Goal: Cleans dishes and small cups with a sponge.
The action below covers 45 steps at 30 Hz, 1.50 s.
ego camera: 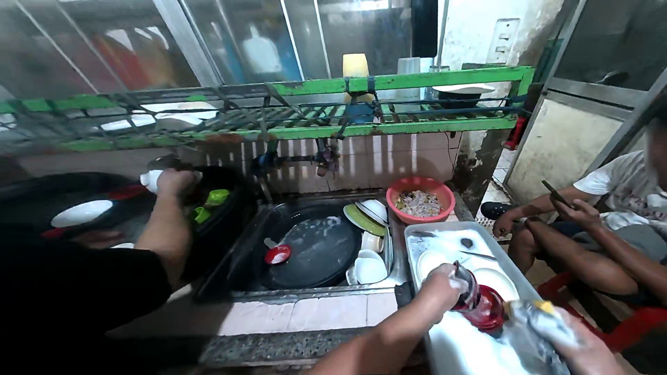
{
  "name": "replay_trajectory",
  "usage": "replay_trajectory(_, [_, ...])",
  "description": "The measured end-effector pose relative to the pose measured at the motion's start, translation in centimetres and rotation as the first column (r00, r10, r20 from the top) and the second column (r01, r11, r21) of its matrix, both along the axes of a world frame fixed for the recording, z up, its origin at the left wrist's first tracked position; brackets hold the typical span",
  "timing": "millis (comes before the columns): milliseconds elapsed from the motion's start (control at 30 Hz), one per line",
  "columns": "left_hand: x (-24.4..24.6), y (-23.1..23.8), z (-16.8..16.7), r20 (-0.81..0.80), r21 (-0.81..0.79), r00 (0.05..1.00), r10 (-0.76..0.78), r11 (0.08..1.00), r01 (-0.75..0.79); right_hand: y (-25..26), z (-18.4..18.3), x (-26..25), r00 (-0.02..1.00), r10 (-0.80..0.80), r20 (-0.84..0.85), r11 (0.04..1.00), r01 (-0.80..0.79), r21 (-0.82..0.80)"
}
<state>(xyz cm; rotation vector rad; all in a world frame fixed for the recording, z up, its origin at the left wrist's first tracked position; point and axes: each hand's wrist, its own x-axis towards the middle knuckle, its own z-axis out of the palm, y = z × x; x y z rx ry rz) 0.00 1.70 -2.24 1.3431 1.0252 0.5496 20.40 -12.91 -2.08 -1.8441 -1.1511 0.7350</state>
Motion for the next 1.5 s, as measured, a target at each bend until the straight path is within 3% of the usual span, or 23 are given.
replay_trajectory(67, [0.0,-1.5,1.1,0.113,-0.021,0.993,0.018,1.0,-0.016,0.4,1.1,-2.3,0.995,-0.093,-0.03,0.978,0.097,0.186])
replay_trajectory(167, [0.6,-5.0,3.4,0.074,0.134,0.994,-0.081,0.988,0.071,2.4,2.6,-6.7,0.988,-0.028,0.155,0.909,-0.04,0.414])
replay_trajectory(233, [0.2,-6.8,4.4,0.034,0.337,0.985,-0.168,0.93,0.147,4.5,3.4,-6.5,0.994,-0.064,0.087,0.948,0.034,0.316])
replay_trajectory(333, [-0.2,-7.3,3.8,0.126,0.595,0.966,-0.227,0.796,0.109,7.2,2.7,-3.6,0.938,-0.113,-0.326,0.988,0.141,0.064])
replay_trajectory(400, [-0.9,-6.2,4.3,0.067,0.589,0.976,-0.209,0.798,0.13,6.8,2.8,-5.1,0.962,-0.148,-0.229,0.981,0.173,0.091])
replay_trajectory(500, [-2.3,-4.4,5.3,-0.227,0.497,0.941,-0.249,0.802,0.332,4.9,3.1,-9.4,0.98,-0.049,0.192,0.936,-0.022,0.35])
replay_trajectory(533, [-2.6,-4.4,5.4,-0.227,0.491,0.937,-0.266,0.799,0.346,4.9,2.9,-9.7,0.979,-0.029,0.201,0.926,-0.05,0.375])
replay_trajectory(567, [-2.9,-4.6,5.2,-0.133,0.493,0.953,-0.273,0.816,0.302,5.3,2.8,-9.2,0.994,-0.033,0.105,0.941,-0.005,0.337])
replay_trajectory(667, [-2.3,-5.3,4.0,0.311,0.223,0.938,-0.156,0.971,0.087,7.1,2.3,-6.3,0.931,-0.08,-0.355,0.961,0.167,0.221])
replay_trajectory(733, [-1.1,-4.9,3.3,0.487,0.066,0.868,0.102,0.986,-0.153,7.0,2.7,-8.0,0.938,-0.128,-0.322,0.922,0.232,0.309])
replay_trajectory(800, [-0.3,-3.9,3.8,0.54,-0.164,0.781,0.316,0.949,-0.27,7.0,2.5,-10.6,0.953,-0.193,-0.235,0.862,0.279,0.424])
replay_trajectory(867, [-0.4,-4.0,4.1,0.54,-0.221,0.773,0.333,0.942,-0.252,7.1,1.9,-10.5,0.922,-0.193,-0.335,0.852,0.326,0.409])
replay_trajectory(933, [-0.7,-4.8,3.3,0.519,-0.127,0.822,0.232,0.973,-0.194,7.7,1.5,-8.0,0.905,-0.191,-0.38,0.913,0.306,0.269])
replay_trajectory(967, [-0.6,-5.0,2.9,0.493,-0.096,0.845,0.207,0.978,-0.184,8.0,1.8,-7.2,0.935,-0.193,-0.297,0.943,0.261,0.208])
replay_trajectory(1033, [0.2,-4.9,2.8,0.395,-0.161,0.88,0.263,0.963,-0.215,8.0,3.4,-8.0,0.989,-0.14,0.052,0.976,0.129,0.178])
replay_trajectory(1100, [1.0,-4.2,3.8,0.346,-0.323,0.842,0.414,0.895,-0.307,7.5,2.9,-10.0,0.917,-0.095,0.387,0.927,-0.061,0.37])
replay_trajectory(1167, [1.0,-3.0,5.5,0.37,-0.537,0.719,0.589,0.766,-0.352,7.5,0.9,-11.0,0.867,-0.131,0.481,0.819,-0.178,0.545])
replay_trajectory(1200, [0.8,-2.1,5.8,0.393,-0.605,0.665,0.635,0.723,-0.332,7.4,-0.1,-11.0,0.905,-0.125,0.406,0.778,-0.165,0.607])
replay_trajectory(1267, [0.2,-1.1,5.6,0.472,-0.65,0.623,0.624,0.724,-0.231,7.3,-0.8,-10.8,0.996,-0.094,-0.007,0.754,0.076,0.653])
replay_trajectory(1300, [0.0,-1.2,5.3,0.493,-0.631,0.635,0.594,0.747,-0.209,7.3,-0.5,-10.4,0.973,-0.131,-0.192,0.773,0.221,0.595])
replay_trajectory(1367, [-0.1,-2.1,4.7,0.447,-0.459,0.77,0.455,0.856,-0.238,7.5,0.5,-8.5,0.934,-0.19,-0.304,0.851,0.311,0.423])
replay_trajectory(1433, [0.1,-3.0,4.1,0.282,-0.128,0.931,0.23,0.971,-0.201,7.9,1.4,-6.9,0.967,-0.189,-0.169,0.933,0.231,0.275])
replay_trajectory(1500, [0.0,-3.2,4.2,0.027,0.187,0.999,0.018,0.982,-0.023,7.4,2.9,-7.7,0.985,-0.116,0.13,0.96,0.077,0.269])
